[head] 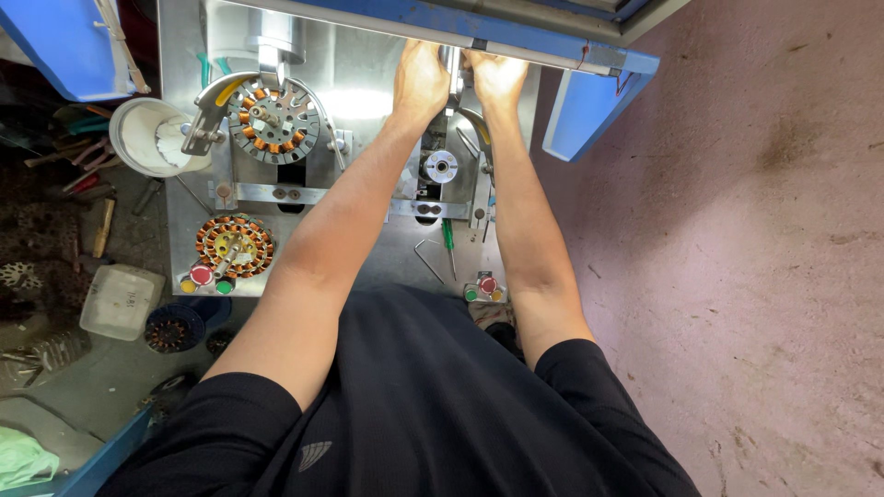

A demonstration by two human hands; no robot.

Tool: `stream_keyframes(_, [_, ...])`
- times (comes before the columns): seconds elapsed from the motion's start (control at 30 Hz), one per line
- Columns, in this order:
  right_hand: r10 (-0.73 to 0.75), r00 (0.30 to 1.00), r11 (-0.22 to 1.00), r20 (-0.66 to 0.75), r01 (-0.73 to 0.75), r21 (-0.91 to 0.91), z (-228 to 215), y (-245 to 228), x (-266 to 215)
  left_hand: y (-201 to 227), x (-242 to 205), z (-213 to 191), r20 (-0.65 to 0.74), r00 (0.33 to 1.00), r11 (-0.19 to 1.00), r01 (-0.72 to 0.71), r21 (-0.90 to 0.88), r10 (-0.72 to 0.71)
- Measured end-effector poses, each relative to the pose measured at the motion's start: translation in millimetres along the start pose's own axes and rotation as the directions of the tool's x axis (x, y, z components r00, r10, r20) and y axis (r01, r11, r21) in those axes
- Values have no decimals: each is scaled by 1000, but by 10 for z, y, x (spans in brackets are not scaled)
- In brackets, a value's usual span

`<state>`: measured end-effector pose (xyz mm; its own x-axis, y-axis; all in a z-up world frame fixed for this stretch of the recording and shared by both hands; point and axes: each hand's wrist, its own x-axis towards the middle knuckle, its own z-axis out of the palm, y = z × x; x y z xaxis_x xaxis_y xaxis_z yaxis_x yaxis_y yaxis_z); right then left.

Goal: The person assembles a small cylindrical metal component using an Allen key and a screwdriver. They tighten screws, insert a pin, and place the finished part into a machine slot.

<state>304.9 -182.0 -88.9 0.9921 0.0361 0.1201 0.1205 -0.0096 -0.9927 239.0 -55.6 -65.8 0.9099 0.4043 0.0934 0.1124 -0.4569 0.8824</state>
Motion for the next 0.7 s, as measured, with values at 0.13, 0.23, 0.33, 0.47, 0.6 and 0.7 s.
stream_keyframes(0.13, [-252,966,932,58,258,-255,47,-252,-65,46,-14,-34,-68,992,995,-104,-8,103])
stream_keyframes(0.23, [-68,997,903,38,78,-423,81,-398,-133,87,-20,-55,-49,997,998,-66,-21,65])
stream_keyframes(0.33, [-199,977,916,80,214,-340,86,-480,-154,105,-25,-74,-46,997,998,-57,-25,56])
stream_keyframes(0.47, [-117,990,919,79,138,-370,96,-482,-137,97,-37,-81,-77,992,994,-106,-20,104])
stream_keyframes(0.6, [-160,986,950,56,169,-263,101,-398,-114,77,-20,-56,-96,988,993,-120,-10,119])
stream_keyframes(0.7, [-165,985,926,54,174,-334,97,-326,-97,58,-21,-46,-91,991,995,-99,-12,97])
